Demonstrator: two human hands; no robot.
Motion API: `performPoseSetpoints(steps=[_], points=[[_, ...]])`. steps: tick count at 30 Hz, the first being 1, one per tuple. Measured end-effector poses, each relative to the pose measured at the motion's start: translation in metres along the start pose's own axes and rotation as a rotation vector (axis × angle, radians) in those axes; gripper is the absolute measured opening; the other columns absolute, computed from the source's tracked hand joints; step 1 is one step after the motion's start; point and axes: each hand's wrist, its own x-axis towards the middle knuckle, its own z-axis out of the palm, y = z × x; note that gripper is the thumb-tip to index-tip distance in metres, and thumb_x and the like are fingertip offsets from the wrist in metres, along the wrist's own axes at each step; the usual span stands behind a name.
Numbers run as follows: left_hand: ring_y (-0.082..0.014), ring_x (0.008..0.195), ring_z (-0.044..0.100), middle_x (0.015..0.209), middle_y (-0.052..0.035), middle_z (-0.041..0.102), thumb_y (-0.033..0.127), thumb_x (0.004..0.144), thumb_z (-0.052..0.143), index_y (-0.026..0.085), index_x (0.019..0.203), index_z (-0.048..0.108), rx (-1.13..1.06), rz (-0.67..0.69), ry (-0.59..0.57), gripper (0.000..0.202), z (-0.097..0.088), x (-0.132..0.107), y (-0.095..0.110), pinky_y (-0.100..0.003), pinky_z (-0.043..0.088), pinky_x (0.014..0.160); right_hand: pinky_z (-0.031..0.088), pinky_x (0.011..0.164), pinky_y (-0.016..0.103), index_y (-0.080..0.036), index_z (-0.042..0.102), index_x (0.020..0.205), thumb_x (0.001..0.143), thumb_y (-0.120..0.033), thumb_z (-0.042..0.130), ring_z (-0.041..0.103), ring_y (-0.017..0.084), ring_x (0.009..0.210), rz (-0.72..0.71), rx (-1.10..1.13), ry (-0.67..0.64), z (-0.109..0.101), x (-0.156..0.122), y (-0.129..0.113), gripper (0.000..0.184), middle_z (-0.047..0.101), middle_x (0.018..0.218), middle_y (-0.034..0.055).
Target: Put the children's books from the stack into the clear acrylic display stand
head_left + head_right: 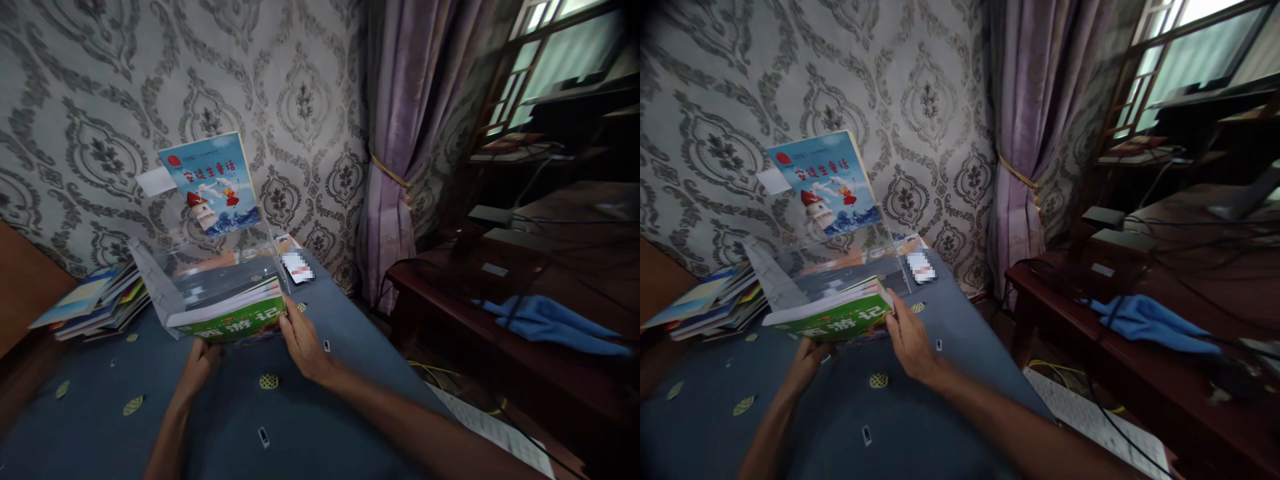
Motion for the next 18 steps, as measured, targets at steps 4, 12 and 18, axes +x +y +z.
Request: performPoseSetpoints(steps=[4, 12, 18], points=[[-0.0182, 0.061, 0.056, 0.066, 0.0015, 0.062, 0.036, 0.057, 0.062, 0.021, 0.075, 0.057, -0.074, -0.004, 0.059, 0.024, 0.006, -0.003, 0.003, -0.031, 0.048, 0.061, 0.045, 0.11, 0.043, -0.023, 0.037, 0.15, 0.105, -0.032, 0.032, 0.053, 0.022, 0.132, -0.011, 0.003, 0.017, 0.0, 0.0, 0.0, 0.047, 0.054, 0.146, 0.01], [-0.0158, 0.055, 0.052, 0.057, 0.0023, 0.054, 0.038, 0.061, 0.059, 0.021, 0.066, 0.053, -0.073, 0.123, 0.145, 0.019, 0.012, 0.008, 0.023, -0.029, 0.044, 0.055, 0.051, 0.101, 0.043, -0.023, 0.043, 0.145, 0.103, -0.035, 0.032, 0.06, 0.025, 0.121, -0.121, -0.015, 0.057, -0.004, 0.028, -0.001, 0.045, 0.064, 0.13, 0.011], [-0.0156, 0.06, 0.05, 0.059, 0.0005, 0.051, 0.027, 0.058, 0.056, 0.02, 0.057, 0.05, 0.005, 0.392, 0.243, 0.009, -0.015, 0.078, 0.116, -0.026, 0.044, 0.056, 0.054, 0.091, 0.043, -0.021, 0.046, 0.137, 0.103, -0.039, 0.029, 0.064, 0.025, 0.103, -0.301, -0.066, 0.01, -0.028, 0.141, -0.036, 0.041, 0.067, 0.11, 0.0101]])
